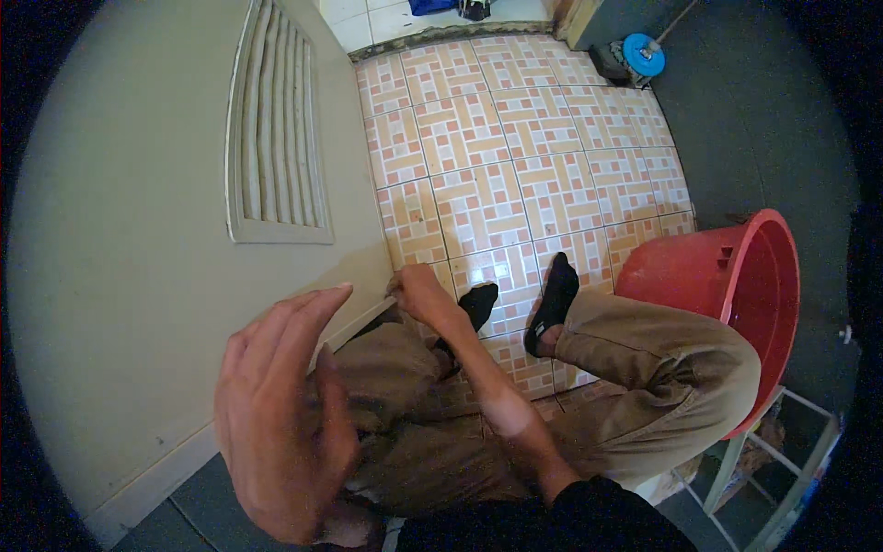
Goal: The person applies a substance to the corner of a door frame with their finger and then wipes the area with a cloth.
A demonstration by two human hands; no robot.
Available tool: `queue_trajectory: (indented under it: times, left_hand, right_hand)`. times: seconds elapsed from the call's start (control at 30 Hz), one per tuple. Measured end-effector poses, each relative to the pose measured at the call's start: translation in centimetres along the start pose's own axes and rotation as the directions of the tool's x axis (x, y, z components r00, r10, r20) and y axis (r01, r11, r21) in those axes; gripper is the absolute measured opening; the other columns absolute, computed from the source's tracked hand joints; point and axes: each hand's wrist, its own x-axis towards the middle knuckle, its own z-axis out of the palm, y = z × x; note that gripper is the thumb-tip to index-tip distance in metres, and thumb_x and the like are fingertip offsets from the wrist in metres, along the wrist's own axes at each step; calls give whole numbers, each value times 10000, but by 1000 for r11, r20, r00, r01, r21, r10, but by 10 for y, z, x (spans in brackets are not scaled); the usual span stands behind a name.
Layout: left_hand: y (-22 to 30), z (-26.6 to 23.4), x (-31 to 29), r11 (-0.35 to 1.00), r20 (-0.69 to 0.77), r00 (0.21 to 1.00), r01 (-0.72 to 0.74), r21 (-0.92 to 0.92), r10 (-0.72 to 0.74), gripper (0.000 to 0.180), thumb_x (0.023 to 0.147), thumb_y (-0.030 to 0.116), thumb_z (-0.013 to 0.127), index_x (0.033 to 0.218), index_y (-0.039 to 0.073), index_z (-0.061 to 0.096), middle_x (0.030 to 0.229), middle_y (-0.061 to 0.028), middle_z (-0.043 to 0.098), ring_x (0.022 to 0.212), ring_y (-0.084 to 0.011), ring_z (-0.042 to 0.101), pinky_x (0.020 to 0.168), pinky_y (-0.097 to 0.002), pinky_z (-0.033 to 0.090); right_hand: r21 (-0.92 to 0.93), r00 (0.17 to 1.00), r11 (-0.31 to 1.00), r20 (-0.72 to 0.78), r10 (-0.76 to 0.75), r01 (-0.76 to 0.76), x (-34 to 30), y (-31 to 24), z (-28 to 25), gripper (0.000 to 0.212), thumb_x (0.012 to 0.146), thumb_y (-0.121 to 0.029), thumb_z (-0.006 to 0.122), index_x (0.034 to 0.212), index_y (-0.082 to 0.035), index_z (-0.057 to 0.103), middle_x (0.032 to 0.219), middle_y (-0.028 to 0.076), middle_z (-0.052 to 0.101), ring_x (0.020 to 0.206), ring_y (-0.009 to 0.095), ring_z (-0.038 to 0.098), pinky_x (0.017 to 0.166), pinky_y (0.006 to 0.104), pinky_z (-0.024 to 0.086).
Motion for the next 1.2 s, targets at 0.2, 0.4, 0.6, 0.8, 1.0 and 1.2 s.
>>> queue_trajectory:
  times: [0.2,0.4,0.6,0.8,1.0,1.2]
  left_hand:
    - [1,-1,-1,1000,2,1000,10,3,-10,531,787,-104,565,1289,59,621,1208,-184,655,1108,-383,614,978,-442,457]
    - [4,3,-2,999,-45,999,1,-42,-2,532,770,-133,560,1267,44,629,1197,-188,660,1100,-392,620,987,-440,455]
    - [8,12,-1,999,-90,995,33,-39,-36,508,770,-132,562,1242,36,646,1195,-189,667,1100,-392,622,985,-434,462]
    - [8,0,-5,995,-23,997,81,52,-80,492,802,-147,546,1261,13,626,1229,-186,665,1153,-347,624,1047,-420,445]
    - [14,5,-1,990,35,994,96,107,-101,397,897,-105,526,1275,-11,602,1285,-188,641,1186,-308,622,1082,-418,433]
    - [13,5,-2,996,50,995,93,-17,-92,310,990,49,512,1278,-33,594,1309,-207,626,1188,-310,612,1075,-429,432]
  right_hand:
    - [42,985,998,-162,52,-45,4,22,-6,185,742,-17,673,911,34,728,860,252,716,840,407,712,785,460,569]
    - [109,979,985,-140,147,-133,16,62,23,122,710,-50,719,792,40,715,844,251,715,810,375,726,764,444,573]
    - [-10,963,998,-262,58,-63,15,94,58,172,712,-82,728,851,18,748,831,235,722,774,368,719,731,437,566]
    - [391,938,902,-202,281,-186,11,88,59,236,723,-162,782,898,-6,757,816,194,732,739,295,721,714,416,561]
    - [352,913,893,-190,362,-281,2,108,93,278,782,-195,768,1000,-21,761,855,183,730,782,310,715,728,404,557]
    - [490,784,852,-449,428,-185,7,102,140,219,868,-137,700,1055,-32,742,960,215,706,894,361,698,793,440,546]
